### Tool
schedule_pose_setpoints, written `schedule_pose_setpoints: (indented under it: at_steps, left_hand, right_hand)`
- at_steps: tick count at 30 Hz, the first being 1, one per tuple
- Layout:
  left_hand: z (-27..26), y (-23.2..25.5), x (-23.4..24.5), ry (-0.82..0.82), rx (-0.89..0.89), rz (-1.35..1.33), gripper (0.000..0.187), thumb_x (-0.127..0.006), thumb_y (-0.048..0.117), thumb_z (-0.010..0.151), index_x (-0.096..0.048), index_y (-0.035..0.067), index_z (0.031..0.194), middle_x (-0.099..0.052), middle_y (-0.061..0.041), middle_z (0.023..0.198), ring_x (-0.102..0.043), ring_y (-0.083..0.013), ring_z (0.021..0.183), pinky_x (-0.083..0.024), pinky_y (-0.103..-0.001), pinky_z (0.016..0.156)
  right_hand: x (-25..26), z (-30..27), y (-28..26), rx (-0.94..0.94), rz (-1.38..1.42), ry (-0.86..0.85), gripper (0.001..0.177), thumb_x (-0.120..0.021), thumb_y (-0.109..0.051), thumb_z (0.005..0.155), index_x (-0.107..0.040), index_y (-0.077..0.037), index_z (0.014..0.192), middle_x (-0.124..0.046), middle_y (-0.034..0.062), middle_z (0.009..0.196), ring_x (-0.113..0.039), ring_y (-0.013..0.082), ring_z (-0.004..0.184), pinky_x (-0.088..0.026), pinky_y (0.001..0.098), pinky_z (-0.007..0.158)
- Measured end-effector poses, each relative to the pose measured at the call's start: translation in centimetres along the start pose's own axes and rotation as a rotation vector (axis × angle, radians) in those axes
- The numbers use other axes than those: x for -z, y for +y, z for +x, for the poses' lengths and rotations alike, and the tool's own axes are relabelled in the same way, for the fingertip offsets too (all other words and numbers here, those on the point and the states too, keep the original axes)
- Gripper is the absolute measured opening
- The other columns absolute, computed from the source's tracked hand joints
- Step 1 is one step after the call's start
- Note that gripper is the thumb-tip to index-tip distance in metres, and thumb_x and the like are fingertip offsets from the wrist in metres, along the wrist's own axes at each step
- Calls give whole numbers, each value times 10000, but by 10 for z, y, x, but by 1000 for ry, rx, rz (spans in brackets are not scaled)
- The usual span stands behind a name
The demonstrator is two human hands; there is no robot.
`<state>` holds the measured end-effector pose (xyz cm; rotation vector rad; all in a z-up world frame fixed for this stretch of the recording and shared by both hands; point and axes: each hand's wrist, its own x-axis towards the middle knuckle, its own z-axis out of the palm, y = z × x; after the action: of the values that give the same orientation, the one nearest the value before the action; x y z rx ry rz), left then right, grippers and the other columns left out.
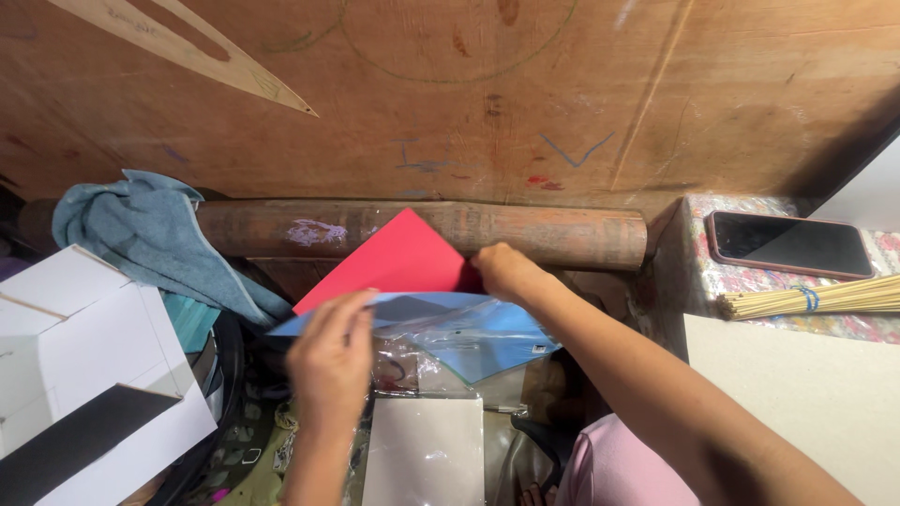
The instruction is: The person applies adhesive tape to the edge of a blue sheet of paper, places it onto a piece of cardboard, and cuts the paper with scissors.
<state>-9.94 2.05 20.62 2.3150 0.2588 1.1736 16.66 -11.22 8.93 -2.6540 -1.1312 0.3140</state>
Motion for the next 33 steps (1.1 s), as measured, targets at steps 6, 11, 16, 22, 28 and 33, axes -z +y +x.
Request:
schedule_pose_setpoints:
  at_steps: [6, 11, 16, 22, 28, 33]
  left_hand:
    - [15, 2, 43, 208, 30, 150, 156, -783, 67, 969, -761, 92, 1122, -747, -73, 1049, -687, -223, 945, -534, -341, 833]
    - [21, 12, 39, 150, -44, 370, 151, -846, 131, 853, -804, 111, 996, -753, -39, 893, -633, -236, 971, -466, -438, 915]
    - [32, 34, 42, 196, -28, 128, 129, -776, 115, 960, -756, 71, 1080, -734, -68, 971, -688, -203, 953, -515, -367, 877]
    - [47, 66, 53, 191, 246, -171, 163, -732, 130, 1012, -720, 11, 1123, -733, -67, 948, -661, -125, 846, -530, -275, 775]
    - [36, 76, 30, 110, 347, -709, 157, -680, 106, 1034, -666, -25, 1120, -729, -43, 1034, -649, -80, 915, -520, -229, 851]
    - [7, 91, -20, -29, 554, -987, 120, -662, 103, 1009, -656, 8, 1081, -731, -43, 1013, -653, -78, 864, -535, -238, 791]
  right_hand:
    - [24, -22, 5, -93, 567, 21, 382, -676, -35, 746, -698, -118, 1118, -766, 173, 972, -765, 339, 948, -595, 429, 833]
    - [19, -28, 12, -15, 194, 131, 355, -777, -142, 792, -732, -108, 1143, -720, 228, 1040, -688, 405, 1010, -554, 446, 882]
    - [42, -41, 22, 59, 281, 249, 394, -667, -6, 813, -710, -68, 1200, -735, 233, 1054, -693, 400, 1037, -557, 445, 894]
    - [120, -120, 34, 249, 1082, -261, 862, -566, 106, 688, -404, -102, 1509, -549, 155, 1494, -550, 269, 1380, -475, 383, 1105]
    - [161, -238, 64, 235, 1178, -420, 858, -677, 35, 777, -338, -102, 1553, -506, 109, 1499, -496, 239, 1379, -439, 387, 1088]
    - [163, -327, 102, -237, 1210, 30, 446, -700, -224, 882, -676, -54, 1294, -747, 72, 1084, -694, 172, 934, -568, 374, 789]
